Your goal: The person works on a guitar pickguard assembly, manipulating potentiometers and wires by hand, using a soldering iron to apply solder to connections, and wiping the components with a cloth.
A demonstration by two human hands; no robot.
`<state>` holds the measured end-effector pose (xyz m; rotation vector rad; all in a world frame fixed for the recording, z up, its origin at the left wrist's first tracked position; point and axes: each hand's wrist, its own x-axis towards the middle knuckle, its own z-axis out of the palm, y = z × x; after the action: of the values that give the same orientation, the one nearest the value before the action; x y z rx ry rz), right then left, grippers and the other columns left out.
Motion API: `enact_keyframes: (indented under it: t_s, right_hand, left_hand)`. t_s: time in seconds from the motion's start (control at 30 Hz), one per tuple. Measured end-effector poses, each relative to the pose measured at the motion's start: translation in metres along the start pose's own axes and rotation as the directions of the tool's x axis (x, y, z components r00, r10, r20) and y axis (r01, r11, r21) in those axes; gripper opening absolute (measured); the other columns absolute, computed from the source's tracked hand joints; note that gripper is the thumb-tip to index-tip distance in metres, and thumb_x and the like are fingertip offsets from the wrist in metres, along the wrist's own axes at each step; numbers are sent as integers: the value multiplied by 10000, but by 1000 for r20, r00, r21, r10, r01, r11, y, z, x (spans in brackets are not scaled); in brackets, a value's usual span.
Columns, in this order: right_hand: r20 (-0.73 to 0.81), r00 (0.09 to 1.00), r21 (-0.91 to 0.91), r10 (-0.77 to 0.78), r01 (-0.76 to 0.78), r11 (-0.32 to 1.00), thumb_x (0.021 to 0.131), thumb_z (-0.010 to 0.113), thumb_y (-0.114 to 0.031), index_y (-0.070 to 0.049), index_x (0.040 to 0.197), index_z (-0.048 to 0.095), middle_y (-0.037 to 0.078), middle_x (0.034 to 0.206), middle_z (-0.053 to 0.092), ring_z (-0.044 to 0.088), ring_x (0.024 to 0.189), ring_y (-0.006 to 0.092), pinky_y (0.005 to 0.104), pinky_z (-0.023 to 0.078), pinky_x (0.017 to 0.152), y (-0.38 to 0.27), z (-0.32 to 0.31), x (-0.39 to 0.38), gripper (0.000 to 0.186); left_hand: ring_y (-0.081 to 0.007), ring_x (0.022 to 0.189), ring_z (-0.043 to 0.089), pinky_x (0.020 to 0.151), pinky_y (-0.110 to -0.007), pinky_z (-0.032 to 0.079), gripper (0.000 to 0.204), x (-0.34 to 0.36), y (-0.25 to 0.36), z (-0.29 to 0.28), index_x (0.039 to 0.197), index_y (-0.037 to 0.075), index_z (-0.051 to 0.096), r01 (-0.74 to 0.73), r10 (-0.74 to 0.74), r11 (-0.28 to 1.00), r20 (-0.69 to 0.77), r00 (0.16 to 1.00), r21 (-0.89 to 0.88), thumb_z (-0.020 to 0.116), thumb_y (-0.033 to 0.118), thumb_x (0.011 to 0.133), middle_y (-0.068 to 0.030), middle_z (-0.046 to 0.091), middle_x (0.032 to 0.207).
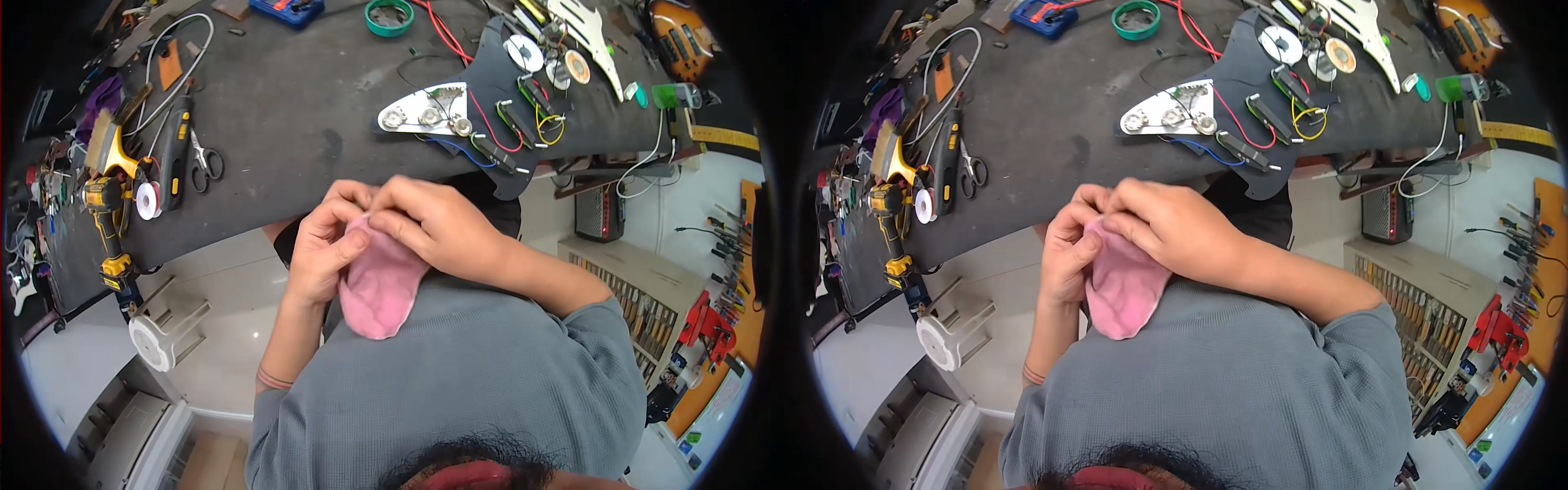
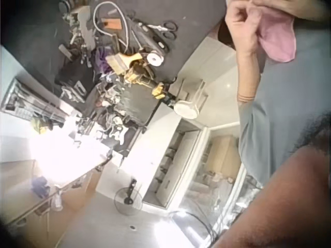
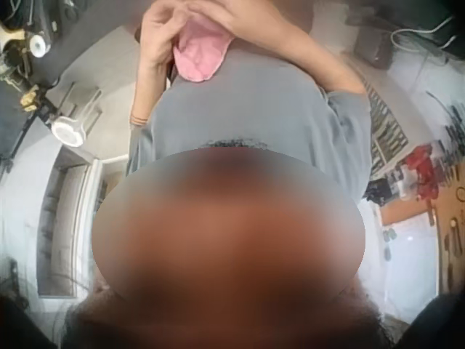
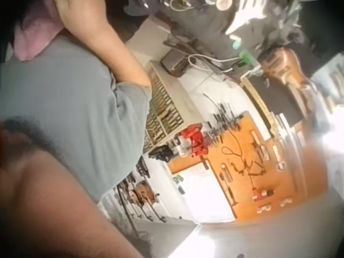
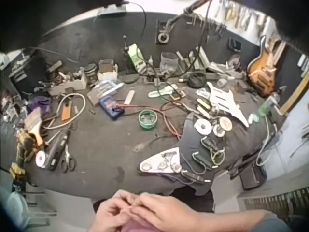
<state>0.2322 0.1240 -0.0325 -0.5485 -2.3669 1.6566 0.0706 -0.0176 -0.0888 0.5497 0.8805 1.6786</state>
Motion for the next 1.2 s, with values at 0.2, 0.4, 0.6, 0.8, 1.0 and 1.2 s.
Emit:
enact_keyframes:
  t_s: [0.2, 0.4, 0.6, 0.8, 1.0, 1.2]
  right_hand:
    - [-224, 968, -193, -115, 71, 979, 1017, 721, -173, -22, 1002, 616, 161, 952, 707, 723, 837, 372, 450, 580, 724, 26, -3, -10, 184]
    - [-312, 939, -504, -146, -33, 863, 966, 759, -140, 14, 1442, 577, 125, 952, 711, 740, 794, 296, 401, 592, 679, 42, -17, -33, 532]
    - [-217, 975, -571, 39, -159, 806, 929, 800, -131, 18, 1579, 473, 144, 1035, 745, 753, 794, 286, 390, 591, 680, 42, -23, -41, 742]
    - [-272, 960, -476, -67, -73, 876, 940, 790, -120, 28, 1593, 438, 120, 934, 733, 736, 758, 276, 388, 576, 664, 49, -23, -37, 757]
    - [-295, 954, -415, -44, -87, 906, 952, 784, -108, 41, 1609, 421, 96, 837, 713, 732, 752, 270, 393, 573, 659, 49, -25, -37, 764]
    - [-281, 958, -451, -46, -89, 888, 972, 765, -116, 67, 1607, 415, 137, 918, 733, 746, 788, 299, 414, 589, 686, 50, -28, -37, 748]
  left_hand:
    - [-269, 1248, 652, 1083, -445, 533, 191, 29, 2, 35, 1176, 34, 713, -200, 196, 969, 44, 980, 142, 741, -15, 994, -161, 729, 1182]
    - [-242, 880, 698, 761, -362, 584, 410, 66, 21, 45, 1309, 64, 755, -349, 180, -70, 356, 917, 934, 684, -61, 925, -99, 677, 1057]
    - [-248, 906, 616, 726, -370, 502, 570, 87, 18, 53, 1391, 148, 729, -449, 32, -460, 520, 854, 766, 750, 99, 823, -54, 609, 1020]
    - [-205, 916, 581, 705, -332, 430, 482, 92, 29, 59, 1340, 127, 727, -498, -85, -660, 603, 794, 563, 698, 204, 866, -24, 565, 992]
    - [-199, 943, 592, 704, -336, 429, 416, 94, 31, 60, 1268, 103, 746, -534, -115, -656, 629, 769, 533, 705, 211, 869, -24, 590, 1015]
    - [-208, 903, 602, 692, -338, 437, 351, 86, 42, 52, 1180, 84, 772, -561, -135, -650, 649, 749, 512, 727, 185, 846, -37, 608, 1017]
